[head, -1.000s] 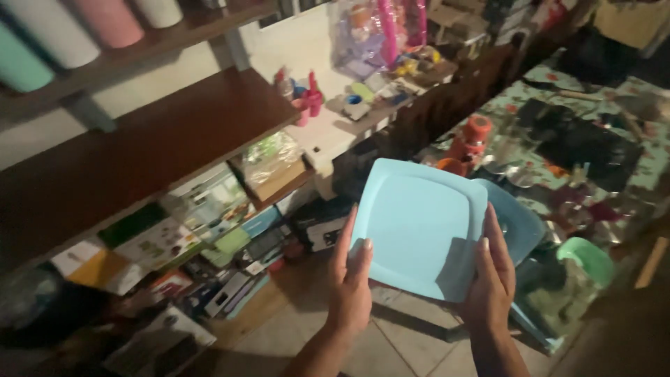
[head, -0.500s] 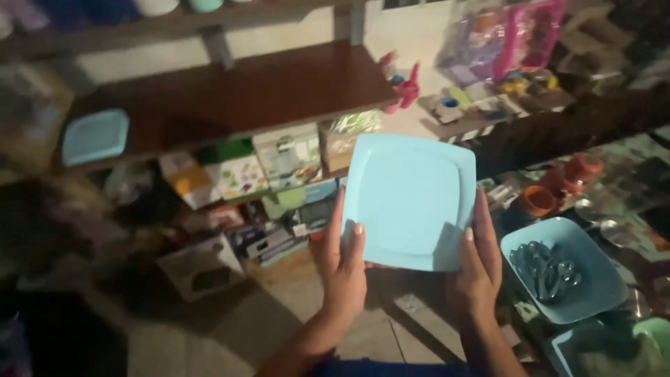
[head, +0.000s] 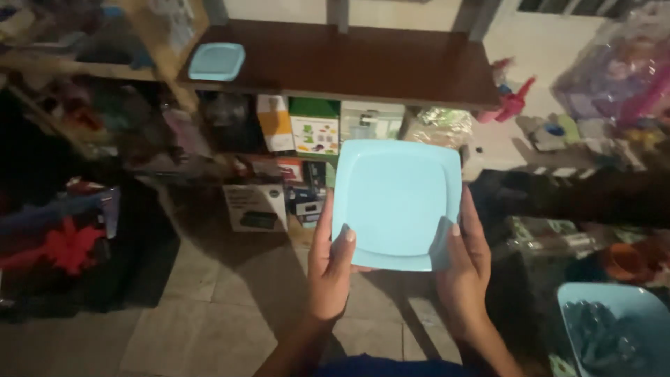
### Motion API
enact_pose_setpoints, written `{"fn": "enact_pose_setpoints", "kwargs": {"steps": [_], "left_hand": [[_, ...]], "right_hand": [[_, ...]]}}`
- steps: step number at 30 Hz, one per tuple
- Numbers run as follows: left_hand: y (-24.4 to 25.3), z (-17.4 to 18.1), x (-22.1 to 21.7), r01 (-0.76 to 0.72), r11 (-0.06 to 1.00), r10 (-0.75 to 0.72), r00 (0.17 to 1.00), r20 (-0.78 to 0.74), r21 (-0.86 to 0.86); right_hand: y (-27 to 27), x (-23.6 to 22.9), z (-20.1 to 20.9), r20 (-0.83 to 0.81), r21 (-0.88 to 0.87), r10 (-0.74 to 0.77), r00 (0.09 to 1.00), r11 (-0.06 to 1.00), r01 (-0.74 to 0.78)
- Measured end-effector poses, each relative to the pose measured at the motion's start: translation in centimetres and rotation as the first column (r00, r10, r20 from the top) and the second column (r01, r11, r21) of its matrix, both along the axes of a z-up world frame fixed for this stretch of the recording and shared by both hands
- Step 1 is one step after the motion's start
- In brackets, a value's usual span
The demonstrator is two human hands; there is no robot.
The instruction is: Picking up a plastic lid from a shelf, wiping it with a cloth, and returning it to the shelf
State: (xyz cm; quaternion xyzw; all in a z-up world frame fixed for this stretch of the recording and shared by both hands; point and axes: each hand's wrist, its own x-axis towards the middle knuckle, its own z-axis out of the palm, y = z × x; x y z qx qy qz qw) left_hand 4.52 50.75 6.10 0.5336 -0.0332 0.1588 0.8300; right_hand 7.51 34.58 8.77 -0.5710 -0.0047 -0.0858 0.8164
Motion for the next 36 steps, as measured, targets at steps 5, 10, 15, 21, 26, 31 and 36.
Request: {"fn": "enact_pose_setpoints", "kwargs": {"steps": [5, 10, 15, 21, 26, 31, 36], "left_hand": [[3.2, 1.2, -1.4, -0.134, 0.988, 0.145, 0.975, -0.168, 0.08], [8.4, 2.8, -2.5, -0.206, 0.936, 0.27, 0.941, -0.203, 0.287], [15.3, 3.4, -2.9, -0.291, 0.923, 0.366, 0.865, -0.343, 0.25], [23.6, 2.5, -2.2, -0.274, 0.947, 0.317, 0.877, -0.361, 0.165], [29.0, 0.2, -0.5, -0.24, 0.917, 0.333, 0.902, -0.277, 0.319], [31.5, -2.8, 2.9, -0.279, 0.948, 0.298, 0.946, -0.124, 0.15], [33.0, -2.8, 6.7, -0.333, 0.868, 0.407, 0.902, -0.144, 0.368]], "right_hand": [[2.9, 0.5, -0.7, 0.084, -0.048, 0.096, 0.992, 0.995, -0.092], [8.4, 0.7, -0.9, 0.056, -0.06, 0.091, 0.994, 0.994, -0.088], [16.6, 0.4, 0.5, -0.063, -0.056, 0.131, 0.989, 0.989, -0.135], [24.9, 0.9, -0.6, 0.039, 0.232, 0.252, 0.967, 0.939, -0.254], [29.3, 2.1, -2.0, -0.117, 0.138, 0.123, 0.986, 0.985, -0.106], [31.8, 4.3, -1.6, -0.168, 0.077, 0.131, 0.977, 0.99, -0.119], [33.3, 8.2, -2.3, -0.194, 0.112, 0.087, 0.977, 0.992, -0.066]]}}
